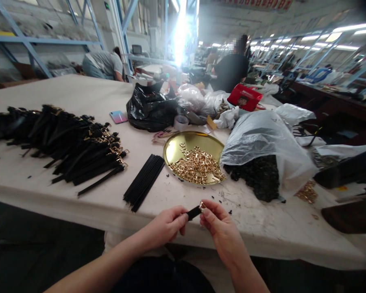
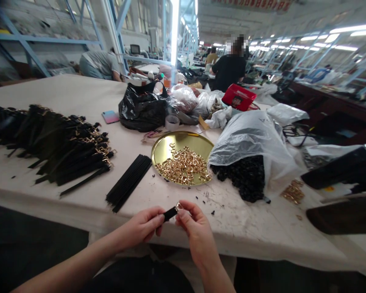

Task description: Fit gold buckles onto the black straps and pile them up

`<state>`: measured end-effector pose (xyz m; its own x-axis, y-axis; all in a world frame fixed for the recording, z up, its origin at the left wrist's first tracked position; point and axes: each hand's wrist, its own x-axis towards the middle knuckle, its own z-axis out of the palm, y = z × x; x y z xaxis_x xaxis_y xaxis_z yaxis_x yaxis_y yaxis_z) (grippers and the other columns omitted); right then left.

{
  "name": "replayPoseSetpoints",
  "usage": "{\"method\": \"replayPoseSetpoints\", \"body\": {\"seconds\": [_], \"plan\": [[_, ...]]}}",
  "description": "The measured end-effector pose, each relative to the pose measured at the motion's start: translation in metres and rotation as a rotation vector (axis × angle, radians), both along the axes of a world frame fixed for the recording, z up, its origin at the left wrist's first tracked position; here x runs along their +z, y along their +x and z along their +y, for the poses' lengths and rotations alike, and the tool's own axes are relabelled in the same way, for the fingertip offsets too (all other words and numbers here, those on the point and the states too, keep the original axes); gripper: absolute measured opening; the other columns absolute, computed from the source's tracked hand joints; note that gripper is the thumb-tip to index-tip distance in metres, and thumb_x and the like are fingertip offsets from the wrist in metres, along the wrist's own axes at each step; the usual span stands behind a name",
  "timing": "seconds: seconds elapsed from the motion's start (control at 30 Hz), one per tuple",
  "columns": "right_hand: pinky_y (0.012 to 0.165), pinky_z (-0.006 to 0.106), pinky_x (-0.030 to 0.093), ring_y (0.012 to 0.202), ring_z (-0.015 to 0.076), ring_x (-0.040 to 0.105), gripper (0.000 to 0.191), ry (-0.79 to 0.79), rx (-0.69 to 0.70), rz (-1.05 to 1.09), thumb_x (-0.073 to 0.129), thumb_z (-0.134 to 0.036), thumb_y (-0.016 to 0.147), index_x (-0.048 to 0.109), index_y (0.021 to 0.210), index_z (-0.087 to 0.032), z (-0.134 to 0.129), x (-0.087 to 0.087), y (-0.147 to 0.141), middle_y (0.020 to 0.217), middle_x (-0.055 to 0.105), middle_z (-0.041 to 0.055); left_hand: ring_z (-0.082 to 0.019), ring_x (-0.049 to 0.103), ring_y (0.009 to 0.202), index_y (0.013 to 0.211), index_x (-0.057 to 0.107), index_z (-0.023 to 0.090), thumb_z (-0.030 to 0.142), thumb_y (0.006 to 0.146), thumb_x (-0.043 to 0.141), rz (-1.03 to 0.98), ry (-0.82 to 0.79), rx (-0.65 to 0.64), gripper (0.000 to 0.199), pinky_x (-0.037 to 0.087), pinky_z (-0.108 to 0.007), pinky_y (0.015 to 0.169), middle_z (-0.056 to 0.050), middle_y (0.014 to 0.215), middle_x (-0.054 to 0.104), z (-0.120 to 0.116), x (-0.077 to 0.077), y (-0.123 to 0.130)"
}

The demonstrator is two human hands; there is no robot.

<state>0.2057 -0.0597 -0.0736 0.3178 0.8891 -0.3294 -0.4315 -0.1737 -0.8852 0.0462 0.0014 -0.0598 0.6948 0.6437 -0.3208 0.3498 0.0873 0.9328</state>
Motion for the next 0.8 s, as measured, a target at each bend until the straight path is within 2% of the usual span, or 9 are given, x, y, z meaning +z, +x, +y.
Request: {"method": "replayPoseSetpoints", "body": {"seconds": [0.1,0.17,0.23,0.3,0.4,0.57,0.63,0.7,0.8], "plan": [[0.059,0.027,0.047,0.058,0.012,0.055,0.03,-0.024,0.139,0.076,0.075,-0.032,0.061,0.067,0.087,-0.019,-0.006,-0.001,-0.008,0.073,0.063,0.0006,-0.01,0.047,0.06,0.08,0.056,0.017,0.029,0.084,0.037,0.031,0.189,-0.066,0.023,0.037,-0.02,0.058,0.002,0.066,0.054,-0.005,0.013,-0.001],[0.058,0.026,0.045,0.057,0.012,0.054,0.03,0.001,0.168,0.065,0.073,-0.032,0.063,0.066,0.088,-0.018,-0.009,-0.004,-0.015,0.067,0.062,-0.0004,-0.012,0.05,0.068,0.08,0.055,0.017,0.025,0.082,0.039,0.009,0.207,-0.054,0.018,0.038,-0.022,0.065,0.001,0.071,0.056,-0.009,0.018,0.003],[0.056,0.025,0.043,0.054,0.0118,0.052,0.028,0.044,0.14,-0.014,0.07,-0.033,0.067,0.064,0.09,-0.018,-0.012,-0.007,-0.021,0.06,0.059,-0.0022,-0.011,0.051,0.068,0.082,0.052,0.017,0.02,0.078,0.041,-0.03,0.125,-0.008,0.012,0.039,-0.021,0.064,0.001,0.074,0.057,-0.012,0.019,0.007],[0.053,0.025,0.041,0.053,0.0122,0.051,0.027,0.083,0.111,-0.141,0.067,-0.035,0.071,0.061,0.092,-0.018,-0.014,-0.011,-0.024,0.058,0.056,-0.0032,-0.009,0.048,0.059,0.083,0.048,0.017,0.02,0.076,0.041,-0.041,0.007,0.04,0.011,0.038,-0.02,0.055,0.003,0.07,0.054,-0.015,0.015,0.01],[0.053,0.026,0.039,0.054,0.0134,0.05,0.025,0.115,0.104,-0.327,0.059,-0.039,0.077,0.059,0.09,-0.018,-0.018,-0.015,-0.025,0.061,0.055,-0.002,-0.006,0.041,0.046,0.083,0.044,0.016,0.03,0.08,0.041,-0.044,-0.121,0.045,0.015,0.032,-0.018,0.042,0.004,0.065,0.05,-0.016,0.005,0.011],[0.056,0.026,0.037,0.059,0.0141,0.046,0.026,0.078,0.052,-0.486,0.054,-0.043,0.079,0.056,0.072,-0.019,-0.018,-0.014,-0.02,0.062,0.051,-0.0016,-0.004,0.039,0.042,0.079,0.042,0.016,0.037,0.08,0.043,-0.068,-0.229,0.016,0.02,0.028,-0.016,0.039,0.004,0.064,0.053,-0.011,-0.002,0.008],[0.054,0.025,0.035,0.055,0.0132,0.043,0.029,0.018,0.035,-0.404,0.056,-0.045,0.077,0.053,0.065,-0.019,-0.015,-0.013,-0.018,0.056,0.047,-0.0032,-0.004,0.038,0.041,0.078,0.044,0.016,0.034,0.079,0.044,-0.056,-0.274,0.013,0.018,0.027,-0.015,0.038,0.004,0.064,0.054,-0.01,-0.001,0.008],[0.051,0.025,0.034,0.051,0.0123,0.04,0.03,-0.041,0.061,-0.22,0.058,-0.046,0.074,0.05,0.063,-0.02,-0.01,-0.013,-0.017,0.053,0.043,-0.0046,-0.004,0.039,0.041,0.077,0.046,0.016,0.032,0.077,0.046,-0.058,-0.309,0.013,0.016,0.027,-0.015,0.038,0.004,0.063,0.054,-0.009,0.0,0.01],[0.05,0.025,0.035,0.049,0.0119,0.04,0.029,-0.071,0.078,-0.066,0.061,-0.045,0.072,0.049,0.063,-0.02,-0.007,-0.015,-0.017,0.052,0.042,-0.0052,-0.003,0.038,0.039,0.074,0.045,0.016,0.031,0.077,0.046,-0.055,-0.333,0.071,0.015,0.027,-0.015,0.037,0.004,0.061,0.054,-0.01,0.001,0.015]]}}
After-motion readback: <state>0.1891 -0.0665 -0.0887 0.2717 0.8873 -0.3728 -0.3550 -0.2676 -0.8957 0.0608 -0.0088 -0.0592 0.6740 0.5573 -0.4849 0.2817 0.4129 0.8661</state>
